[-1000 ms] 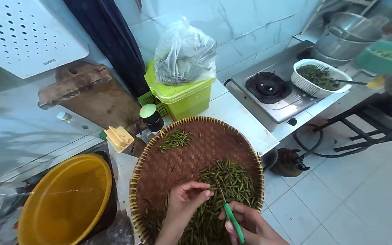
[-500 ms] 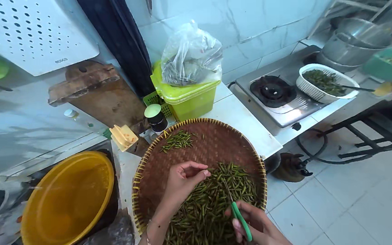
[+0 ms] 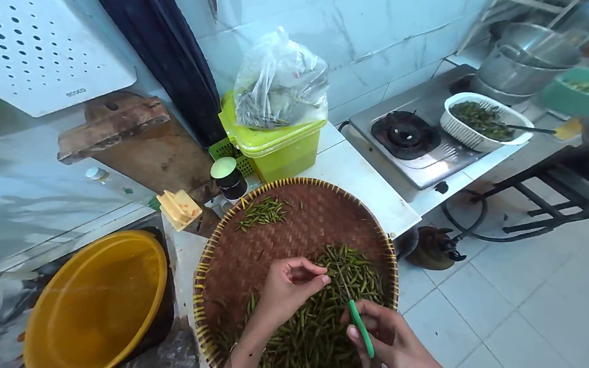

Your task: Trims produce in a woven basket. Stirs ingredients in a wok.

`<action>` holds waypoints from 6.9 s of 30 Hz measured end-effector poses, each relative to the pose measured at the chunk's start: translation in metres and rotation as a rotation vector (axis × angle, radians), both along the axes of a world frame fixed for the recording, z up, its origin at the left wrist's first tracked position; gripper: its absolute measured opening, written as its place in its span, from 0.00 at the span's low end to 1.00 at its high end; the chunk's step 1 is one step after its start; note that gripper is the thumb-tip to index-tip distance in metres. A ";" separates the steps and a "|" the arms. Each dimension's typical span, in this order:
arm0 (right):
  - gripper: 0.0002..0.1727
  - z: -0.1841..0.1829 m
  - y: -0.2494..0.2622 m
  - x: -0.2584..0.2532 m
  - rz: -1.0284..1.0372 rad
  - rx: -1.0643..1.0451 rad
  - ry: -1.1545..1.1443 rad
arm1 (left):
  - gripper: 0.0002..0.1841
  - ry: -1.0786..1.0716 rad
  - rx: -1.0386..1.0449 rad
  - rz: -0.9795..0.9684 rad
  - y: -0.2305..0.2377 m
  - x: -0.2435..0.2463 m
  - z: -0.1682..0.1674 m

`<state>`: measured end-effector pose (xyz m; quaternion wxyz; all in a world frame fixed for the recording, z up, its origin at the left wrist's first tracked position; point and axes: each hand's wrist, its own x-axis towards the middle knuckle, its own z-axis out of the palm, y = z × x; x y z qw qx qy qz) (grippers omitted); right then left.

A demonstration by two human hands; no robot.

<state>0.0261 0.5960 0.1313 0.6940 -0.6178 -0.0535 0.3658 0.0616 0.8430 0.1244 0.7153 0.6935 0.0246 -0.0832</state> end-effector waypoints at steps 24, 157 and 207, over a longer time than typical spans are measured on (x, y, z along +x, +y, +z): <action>0.15 0.000 -0.014 0.001 -0.108 -0.052 0.067 | 0.21 0.159 0.900 -0.376 0.013 0.059 -0.031; 0.14 -0.004 -0.018 -0.018 0.087 -0.093 -0.004 | 0.10 0.084 0.343 -0.197 -0.015 -0.004 0.016; 0.19 0.001 -0.008 -0.009 0.089 -0.031 -0.013 | 0.10 0.167 -0.170 0.201 -0.026 -0.028 0.014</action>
